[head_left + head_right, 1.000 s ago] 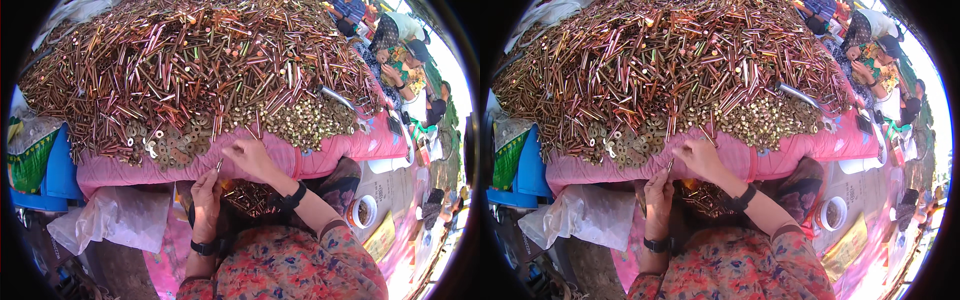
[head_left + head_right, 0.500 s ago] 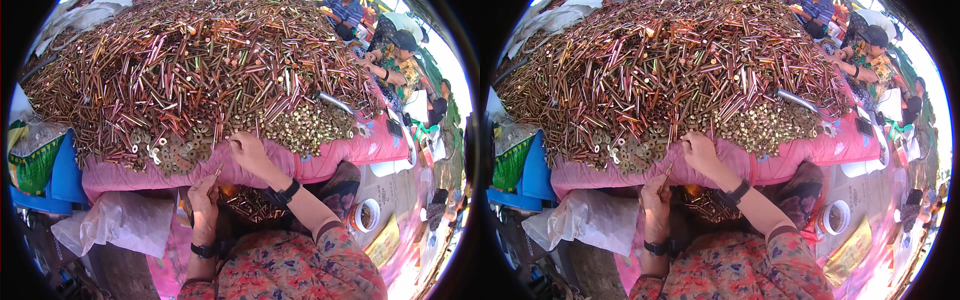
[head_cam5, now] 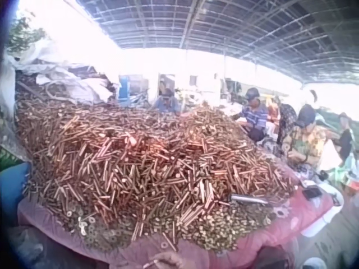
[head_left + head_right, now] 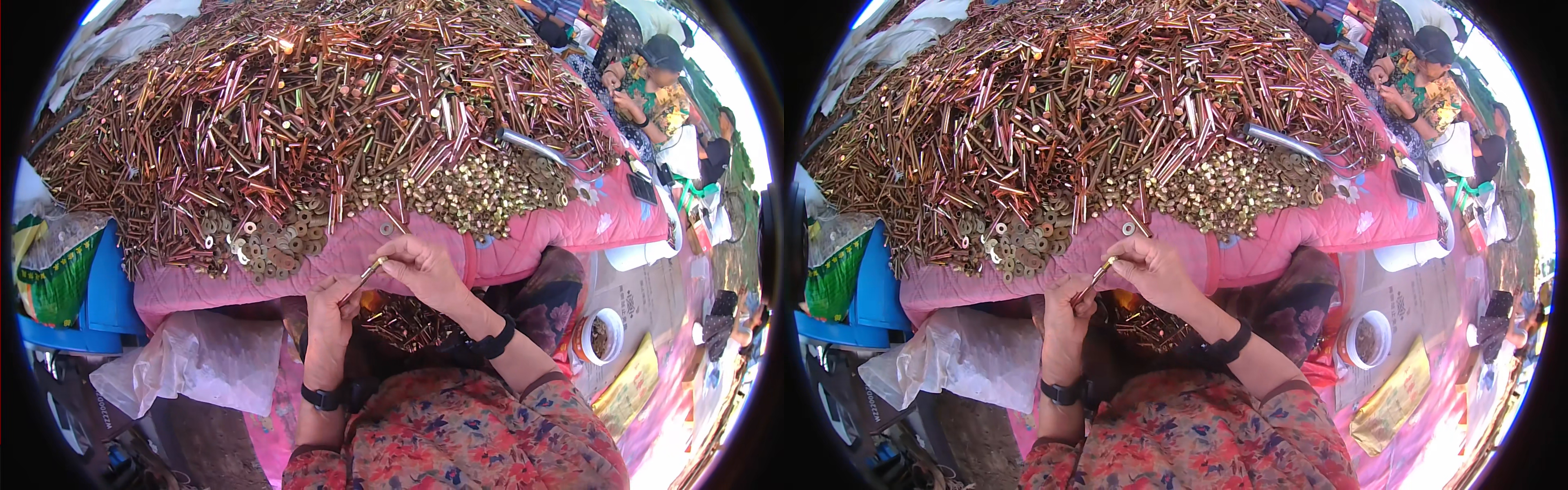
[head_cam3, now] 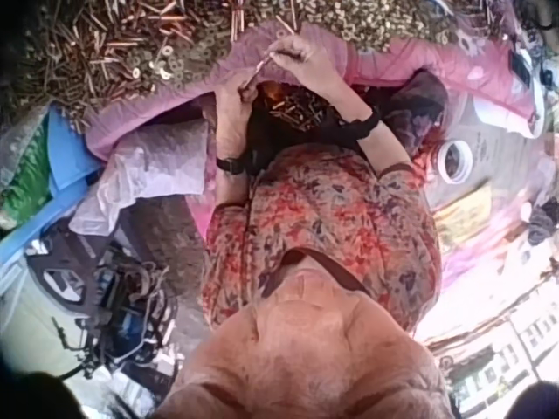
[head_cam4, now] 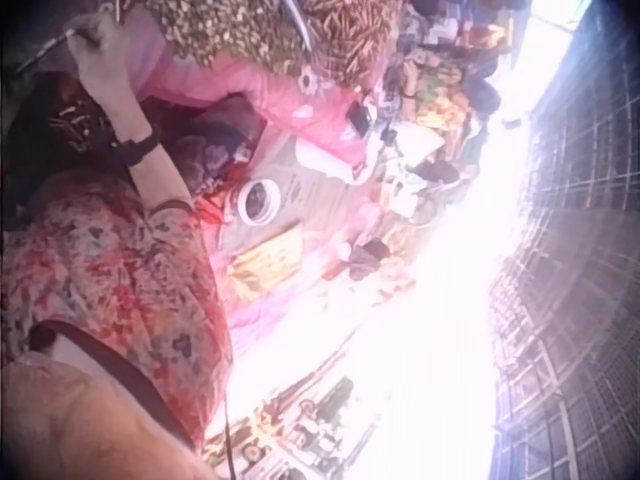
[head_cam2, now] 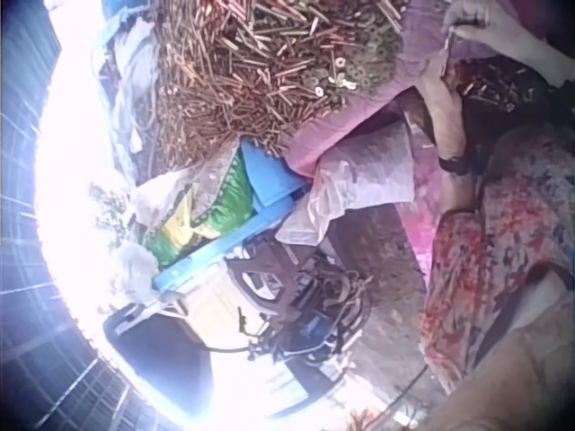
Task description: Assembling small metal components by hand, specifically sliding washers onto pointed metal rods.
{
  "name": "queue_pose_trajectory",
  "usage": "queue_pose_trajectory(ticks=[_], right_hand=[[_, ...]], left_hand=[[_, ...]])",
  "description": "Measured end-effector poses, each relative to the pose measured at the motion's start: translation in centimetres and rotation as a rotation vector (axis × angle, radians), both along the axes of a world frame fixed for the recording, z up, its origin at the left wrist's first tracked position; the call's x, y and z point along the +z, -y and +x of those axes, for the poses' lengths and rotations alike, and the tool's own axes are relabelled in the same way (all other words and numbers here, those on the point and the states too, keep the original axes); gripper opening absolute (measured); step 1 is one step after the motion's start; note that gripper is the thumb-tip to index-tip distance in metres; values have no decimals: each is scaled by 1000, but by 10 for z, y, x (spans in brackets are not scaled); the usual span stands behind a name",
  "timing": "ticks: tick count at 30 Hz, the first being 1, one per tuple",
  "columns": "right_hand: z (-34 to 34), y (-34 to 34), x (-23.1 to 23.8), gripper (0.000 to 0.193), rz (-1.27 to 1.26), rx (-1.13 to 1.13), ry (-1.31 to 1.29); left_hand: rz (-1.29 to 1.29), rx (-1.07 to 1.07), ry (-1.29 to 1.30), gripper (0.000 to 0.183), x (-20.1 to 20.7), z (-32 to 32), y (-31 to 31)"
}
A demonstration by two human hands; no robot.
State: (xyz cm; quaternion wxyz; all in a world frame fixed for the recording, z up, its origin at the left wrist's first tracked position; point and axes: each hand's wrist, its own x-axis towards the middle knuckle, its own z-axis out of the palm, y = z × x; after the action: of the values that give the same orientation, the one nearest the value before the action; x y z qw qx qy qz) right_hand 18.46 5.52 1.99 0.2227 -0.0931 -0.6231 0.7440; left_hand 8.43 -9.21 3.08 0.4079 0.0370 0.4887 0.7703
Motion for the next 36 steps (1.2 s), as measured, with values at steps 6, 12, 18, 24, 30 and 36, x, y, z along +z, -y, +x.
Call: queue_pose_trajectory(ticks=[6, 12, 18, 24, 30, 36], right_hand=[[17, -4, 7, 13, 48, 36, 124], [28, -4, 7, 30, 226, 4, 223], [31, 0, 7, 41, 299, -57, 118], [34, -1, 6, 37, 427, -5, 230], [34, 2, 2, 40, 451, -5, 280], [35, 0, 6, 46, 442, 21, 297]], left_hand=[[-104, -86, -101, 10, 2, 0, -1], [-200, -104, -570, 4, 6, 14, -3], [-152, -201, -453, 5, -1, 7, 0], [-120, -185, -430, 7, 2, 14, -1], [-136, -191, -420, 6, -2, 13, 4], [-87, -190, -355, 7, -11, 10, 8]])
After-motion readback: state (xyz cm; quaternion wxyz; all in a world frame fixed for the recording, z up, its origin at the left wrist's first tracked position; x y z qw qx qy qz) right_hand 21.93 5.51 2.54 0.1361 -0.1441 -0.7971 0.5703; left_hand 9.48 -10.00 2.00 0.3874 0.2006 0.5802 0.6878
